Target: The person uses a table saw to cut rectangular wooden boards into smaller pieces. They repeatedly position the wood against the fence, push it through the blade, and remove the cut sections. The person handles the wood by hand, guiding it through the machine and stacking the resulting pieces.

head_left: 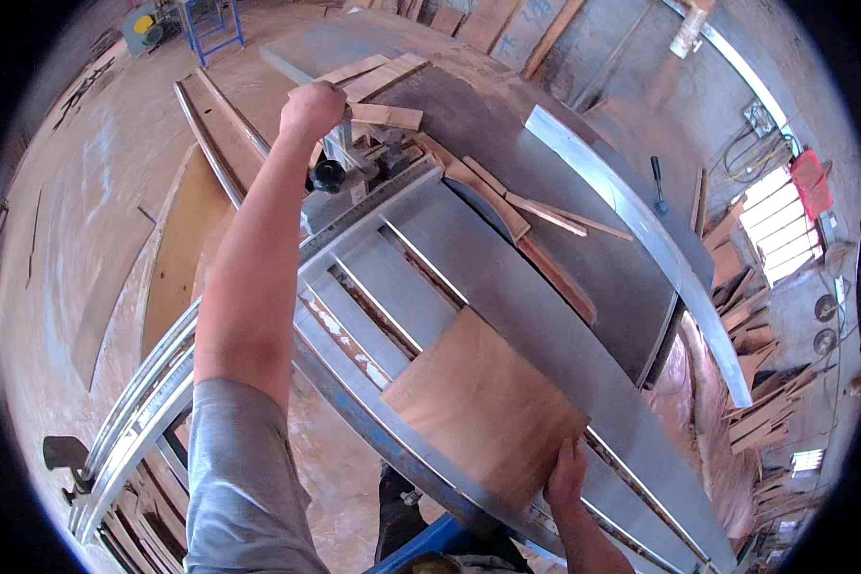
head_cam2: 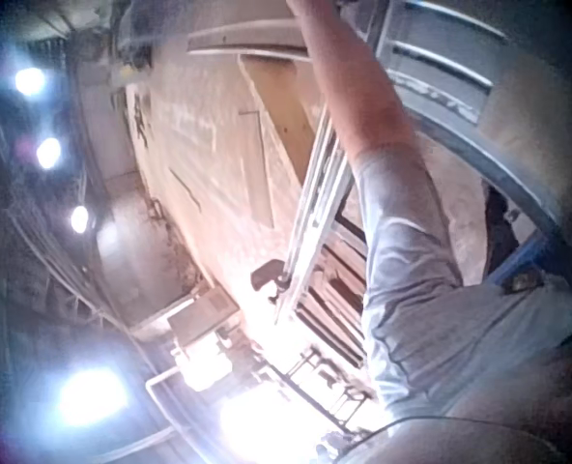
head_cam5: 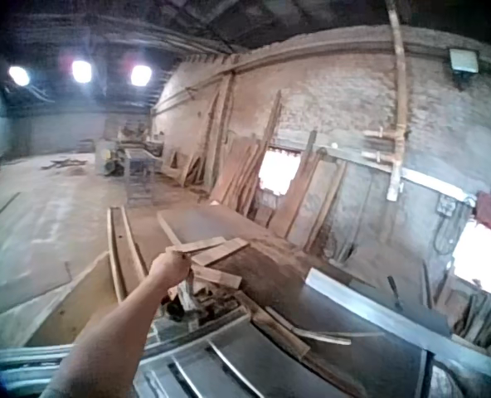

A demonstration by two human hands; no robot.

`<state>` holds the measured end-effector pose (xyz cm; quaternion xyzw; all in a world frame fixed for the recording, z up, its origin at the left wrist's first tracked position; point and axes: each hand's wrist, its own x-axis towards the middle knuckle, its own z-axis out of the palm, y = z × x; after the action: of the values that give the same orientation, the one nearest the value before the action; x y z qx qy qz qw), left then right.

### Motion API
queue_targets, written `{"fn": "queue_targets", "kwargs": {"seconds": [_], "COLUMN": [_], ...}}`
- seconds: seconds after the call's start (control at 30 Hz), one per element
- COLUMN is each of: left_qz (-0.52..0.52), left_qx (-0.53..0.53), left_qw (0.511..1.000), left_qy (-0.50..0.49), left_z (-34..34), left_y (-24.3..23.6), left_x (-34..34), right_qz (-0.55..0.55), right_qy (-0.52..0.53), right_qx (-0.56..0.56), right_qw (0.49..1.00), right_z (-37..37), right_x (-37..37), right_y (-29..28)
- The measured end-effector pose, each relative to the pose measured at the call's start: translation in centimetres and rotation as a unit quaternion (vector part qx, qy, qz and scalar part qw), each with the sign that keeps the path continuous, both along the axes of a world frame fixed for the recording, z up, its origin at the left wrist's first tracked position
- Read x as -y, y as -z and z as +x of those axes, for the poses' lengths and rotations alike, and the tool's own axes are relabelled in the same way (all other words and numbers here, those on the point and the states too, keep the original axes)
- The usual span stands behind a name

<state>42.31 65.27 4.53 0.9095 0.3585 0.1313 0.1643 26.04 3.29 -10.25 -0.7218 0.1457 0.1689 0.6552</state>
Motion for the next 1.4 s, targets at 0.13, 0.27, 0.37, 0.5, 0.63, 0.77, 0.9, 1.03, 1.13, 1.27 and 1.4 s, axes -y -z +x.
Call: {"fn": "queue_targets", "kwargs": {"seconds": [0.13,0.27,0.37,0.5,0.63,0.77,0.9,1.03,1.13,1.27,1.4], "left_qz": [0.088,0.198,0.260,0.131,0.132,0.154,0.055,0.060,0.049,0.039,0.081], "left_qx": [0.102,0.112,0.038,-0.048,0.073,-0.073,-0.138,-0.145,-0.145,-0.144,-0.163], "left_qw": [0.991,0.969,0.951,0.960,0.985,0.981,0.980,0.980,0.979,0.976,0.974], "left_qy": [0.025,0.096,0.162,0.244,0.080,-0.088,-0.130,-0.126,-0.137,-0.161,-0.132], "left_z": [-0.8,-3.5,-6.0,-10.8,-18.2,-27.0,-26.5,-27.6,-27.1,-26.4,-27.6], "left_y": [-1.0,-0.1,3.3,7.3,7.8,10.2,11.0,12.9,12.7,12.5,14.1], "left_x": [4.9,12.6,18.2,20.2,11.5,0.0,6.0,3.9,4.8,6.4,4.7], "right_qz": [-0.026,-0.018,0.002,-0.065,-0.047,0.067,0.147,0.193,0.218,0.195,0.210], "right_qy": [-0.014,-0.023,0.023,-0.016,-0.018,-0.016,0.009,-0.034,-0.024,0.065,0.004], "right_qx": [0.005,-0.010,-0.034,0.008,0.028,-0.026,-0.184,-0.200,-0.203,-0.240,-0.222], "right_qw": [1.000,1.000,0.999,0.998,0.998,0.997,0.972,0.960,0.954,0.949,0.952], "right_z": [0.1,0.2,0.2,0.4,-0.1,0.6,1.1,1.5,1.4,1.2,1.1], "right_x": [0.5,-1.4,-1.2,0.9,1.1,0.1,1.6,2.9,3.8,3.8,4.6], "right_y": [0.1,-2.5,-1.7,0.9,0.0,-1.2,-3.3,-2.8,-1.7,-2.8,-3.2]}}
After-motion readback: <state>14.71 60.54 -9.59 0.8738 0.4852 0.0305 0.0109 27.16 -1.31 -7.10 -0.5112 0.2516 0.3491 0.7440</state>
